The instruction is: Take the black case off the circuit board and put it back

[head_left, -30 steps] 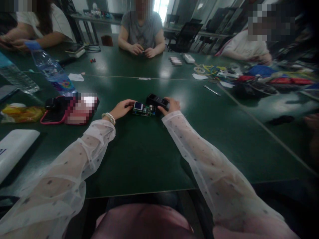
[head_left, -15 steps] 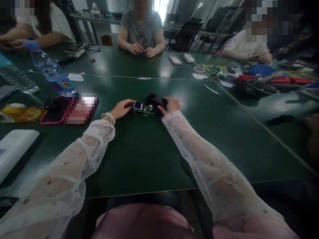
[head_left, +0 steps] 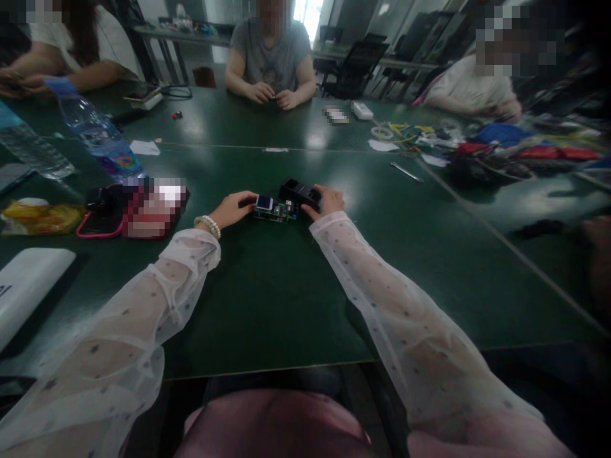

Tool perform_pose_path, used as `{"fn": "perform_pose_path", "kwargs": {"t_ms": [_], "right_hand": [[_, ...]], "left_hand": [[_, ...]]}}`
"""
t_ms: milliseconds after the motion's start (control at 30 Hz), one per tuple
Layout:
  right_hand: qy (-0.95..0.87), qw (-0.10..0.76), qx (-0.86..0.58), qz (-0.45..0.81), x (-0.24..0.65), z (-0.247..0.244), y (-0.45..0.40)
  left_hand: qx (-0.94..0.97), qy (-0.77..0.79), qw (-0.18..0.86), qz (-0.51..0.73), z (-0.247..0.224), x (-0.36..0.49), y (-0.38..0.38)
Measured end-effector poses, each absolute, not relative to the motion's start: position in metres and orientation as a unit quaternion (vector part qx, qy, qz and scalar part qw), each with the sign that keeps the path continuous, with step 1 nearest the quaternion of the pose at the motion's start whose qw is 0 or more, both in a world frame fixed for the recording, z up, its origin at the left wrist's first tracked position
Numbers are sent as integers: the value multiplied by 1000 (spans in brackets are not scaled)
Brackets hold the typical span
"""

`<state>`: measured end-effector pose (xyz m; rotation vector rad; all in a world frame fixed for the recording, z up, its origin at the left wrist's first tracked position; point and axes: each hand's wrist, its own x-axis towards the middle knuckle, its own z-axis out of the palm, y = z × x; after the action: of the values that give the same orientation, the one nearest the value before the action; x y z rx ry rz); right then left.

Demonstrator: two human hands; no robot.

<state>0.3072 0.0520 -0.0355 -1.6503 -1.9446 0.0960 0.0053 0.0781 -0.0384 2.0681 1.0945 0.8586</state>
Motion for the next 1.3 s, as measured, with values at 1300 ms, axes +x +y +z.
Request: {"fn": "perform_pose_path", "kwargs": {"t_ms": [1300], "right_hand": [[-816, 299, -463, 172, 286, -43, 44]], "left_hand": [[759, 440, 338, 342, -33, 9, 73]]}}
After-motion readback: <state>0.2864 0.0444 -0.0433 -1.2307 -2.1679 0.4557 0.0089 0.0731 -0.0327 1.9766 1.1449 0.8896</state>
